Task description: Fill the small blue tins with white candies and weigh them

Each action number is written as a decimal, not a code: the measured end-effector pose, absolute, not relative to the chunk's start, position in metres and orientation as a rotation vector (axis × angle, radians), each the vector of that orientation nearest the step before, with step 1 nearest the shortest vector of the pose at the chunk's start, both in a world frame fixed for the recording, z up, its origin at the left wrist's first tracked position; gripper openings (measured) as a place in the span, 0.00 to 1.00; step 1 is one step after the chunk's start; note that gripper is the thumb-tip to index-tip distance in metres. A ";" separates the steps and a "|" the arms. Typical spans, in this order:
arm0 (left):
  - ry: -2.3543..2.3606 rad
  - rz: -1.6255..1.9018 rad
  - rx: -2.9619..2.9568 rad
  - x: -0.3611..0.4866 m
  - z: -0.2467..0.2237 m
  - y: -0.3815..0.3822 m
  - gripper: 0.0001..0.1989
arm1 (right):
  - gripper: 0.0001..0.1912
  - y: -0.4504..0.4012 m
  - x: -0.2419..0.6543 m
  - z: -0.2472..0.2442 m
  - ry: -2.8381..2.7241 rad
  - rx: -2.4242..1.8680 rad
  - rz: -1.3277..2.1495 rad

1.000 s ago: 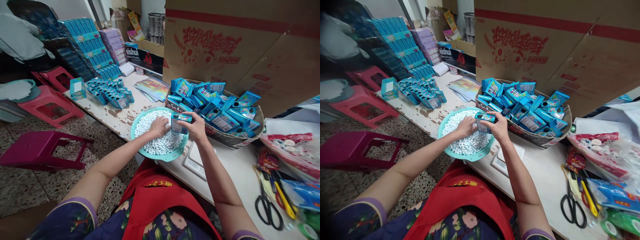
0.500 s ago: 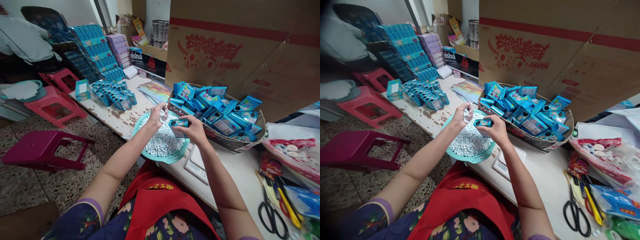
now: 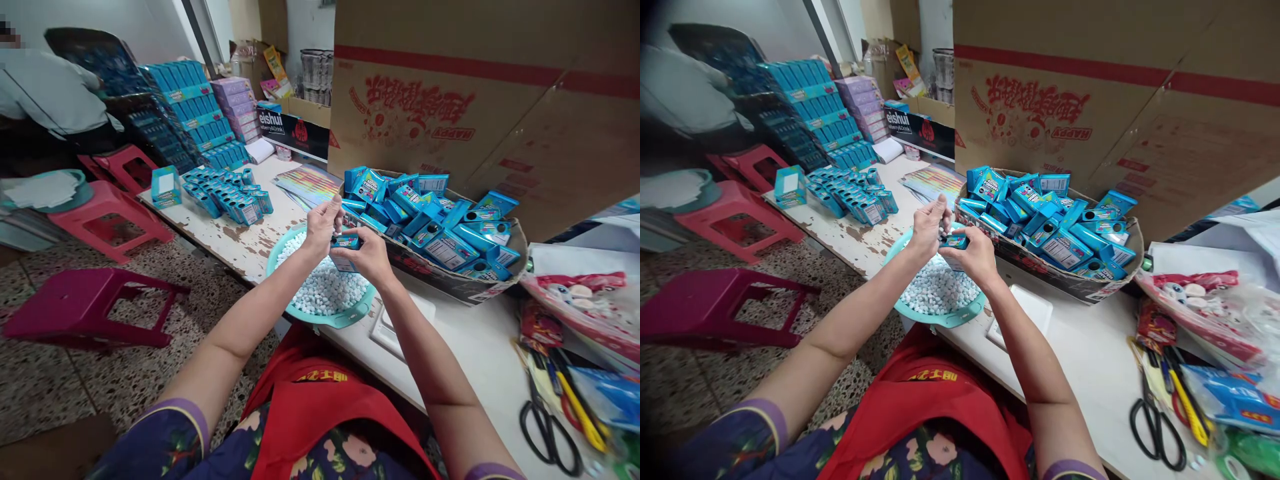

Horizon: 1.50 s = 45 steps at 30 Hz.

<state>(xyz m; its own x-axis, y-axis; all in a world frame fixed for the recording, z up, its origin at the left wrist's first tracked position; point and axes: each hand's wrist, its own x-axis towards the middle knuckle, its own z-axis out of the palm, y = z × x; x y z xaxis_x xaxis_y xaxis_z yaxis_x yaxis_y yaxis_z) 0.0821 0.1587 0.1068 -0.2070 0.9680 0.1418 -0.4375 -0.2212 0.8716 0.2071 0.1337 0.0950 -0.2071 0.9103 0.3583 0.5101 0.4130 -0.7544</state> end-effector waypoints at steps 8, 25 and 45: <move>0.845 1.676 0.798 0.082 0.111 0.159 0.26 | 0.20 0.134 0.205 0.088 -1.827 -1.142 0.597; 1.383 1.100 1.671 0.043 0.038 0.150 0.20 | 0.24 0.118 0.244 0.075 -1.400 -1.068 0.907; 1.819 0.426 2.346 0.059 0.015 0.144 0.14 | 0.25 0.072 0.388 0.006 -1.360 -1.484 0.415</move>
<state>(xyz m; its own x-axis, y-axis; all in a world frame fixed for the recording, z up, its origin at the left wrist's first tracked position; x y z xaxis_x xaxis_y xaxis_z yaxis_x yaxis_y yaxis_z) 0.0592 0.1442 0.0155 0.2280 0.9642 0.1351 0.9240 -0.2580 0.2824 0.3882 0.0722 0.0057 0.2984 0.8792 0.3715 0.5216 0.1757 -0.8349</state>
